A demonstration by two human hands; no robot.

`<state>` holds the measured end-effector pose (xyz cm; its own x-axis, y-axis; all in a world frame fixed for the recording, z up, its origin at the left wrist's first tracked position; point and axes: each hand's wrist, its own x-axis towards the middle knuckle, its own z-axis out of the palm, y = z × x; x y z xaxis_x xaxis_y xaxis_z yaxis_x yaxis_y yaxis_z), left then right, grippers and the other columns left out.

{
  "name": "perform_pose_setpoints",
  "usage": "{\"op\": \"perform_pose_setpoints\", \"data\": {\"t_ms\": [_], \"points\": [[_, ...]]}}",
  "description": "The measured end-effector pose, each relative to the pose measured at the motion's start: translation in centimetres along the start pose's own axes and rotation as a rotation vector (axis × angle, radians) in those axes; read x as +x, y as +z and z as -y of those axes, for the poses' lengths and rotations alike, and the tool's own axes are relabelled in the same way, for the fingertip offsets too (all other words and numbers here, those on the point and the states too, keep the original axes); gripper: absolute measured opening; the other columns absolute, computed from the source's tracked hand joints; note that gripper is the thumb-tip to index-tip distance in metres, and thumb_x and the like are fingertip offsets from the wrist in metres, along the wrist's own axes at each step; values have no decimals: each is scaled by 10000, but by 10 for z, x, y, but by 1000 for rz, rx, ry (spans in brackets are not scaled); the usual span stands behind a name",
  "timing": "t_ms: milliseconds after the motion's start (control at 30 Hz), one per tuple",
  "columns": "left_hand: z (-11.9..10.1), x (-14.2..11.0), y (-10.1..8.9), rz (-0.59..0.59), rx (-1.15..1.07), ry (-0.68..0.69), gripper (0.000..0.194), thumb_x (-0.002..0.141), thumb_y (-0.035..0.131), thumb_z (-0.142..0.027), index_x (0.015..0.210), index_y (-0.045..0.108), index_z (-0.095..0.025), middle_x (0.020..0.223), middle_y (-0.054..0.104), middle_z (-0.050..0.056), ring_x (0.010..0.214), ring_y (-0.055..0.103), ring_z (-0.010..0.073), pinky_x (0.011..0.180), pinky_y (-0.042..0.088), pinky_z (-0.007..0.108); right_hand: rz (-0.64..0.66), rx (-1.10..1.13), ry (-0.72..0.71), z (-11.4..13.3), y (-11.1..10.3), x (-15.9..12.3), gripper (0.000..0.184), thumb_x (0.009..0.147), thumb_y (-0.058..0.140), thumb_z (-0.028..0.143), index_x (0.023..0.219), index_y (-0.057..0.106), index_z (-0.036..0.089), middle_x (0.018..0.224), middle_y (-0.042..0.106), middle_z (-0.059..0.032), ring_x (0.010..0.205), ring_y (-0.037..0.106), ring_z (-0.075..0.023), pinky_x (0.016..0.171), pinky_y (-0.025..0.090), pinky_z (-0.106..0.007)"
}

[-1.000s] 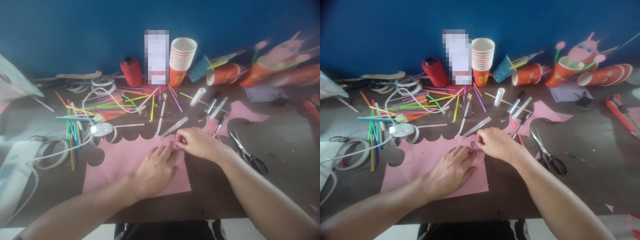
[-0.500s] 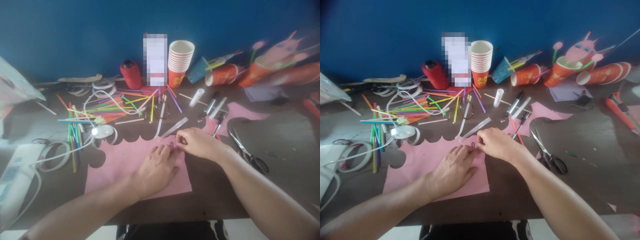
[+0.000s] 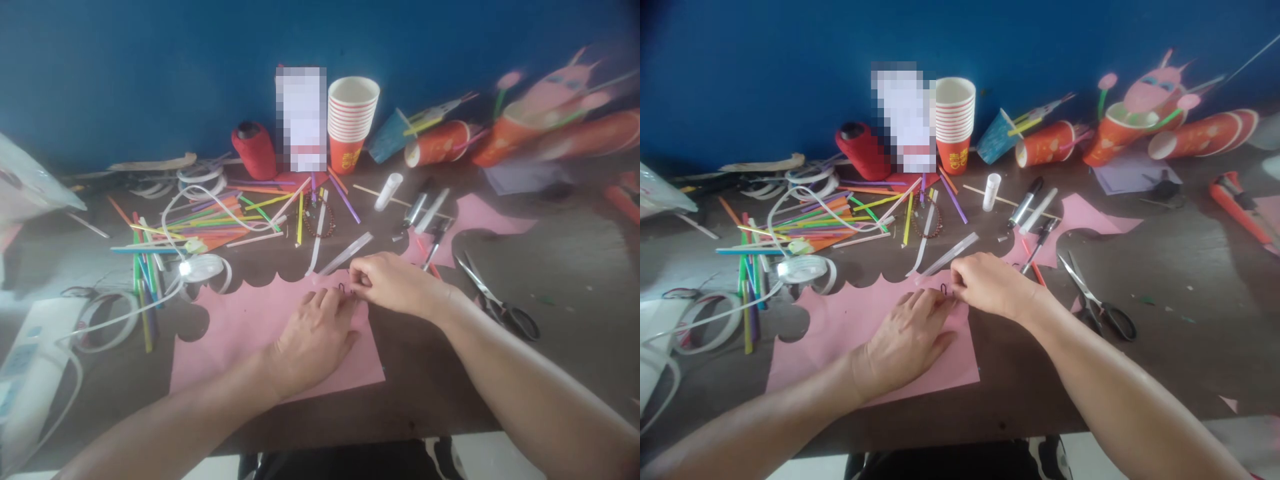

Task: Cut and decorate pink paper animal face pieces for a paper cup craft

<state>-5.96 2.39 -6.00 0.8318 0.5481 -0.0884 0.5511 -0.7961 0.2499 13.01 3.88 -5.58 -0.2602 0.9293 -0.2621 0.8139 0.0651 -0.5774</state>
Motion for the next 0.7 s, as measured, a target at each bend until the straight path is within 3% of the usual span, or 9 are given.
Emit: {"op": "perform_pose_setpoints", "data": {"t_ms": [367,700], "points": [[7,-2,1,-37,-26,30,415,838,522,-310,1214,499,-136,1010,525,106,935,523,259,848,459,431,-104,247,40,-8,-7,-2,53,784,492,192,776,544,195,627,590,46,526,504,-78,589,367,-223],[3,-2,4,-61,61,13,473,869,491,-370,1290,452,-158,1007,518,108,924,533,252,830,467,435,-123,444,38,-15,-2,-3,80,776,472,181,816,540,190,571,547,65,355,468,-51,435,366,-190]]}}
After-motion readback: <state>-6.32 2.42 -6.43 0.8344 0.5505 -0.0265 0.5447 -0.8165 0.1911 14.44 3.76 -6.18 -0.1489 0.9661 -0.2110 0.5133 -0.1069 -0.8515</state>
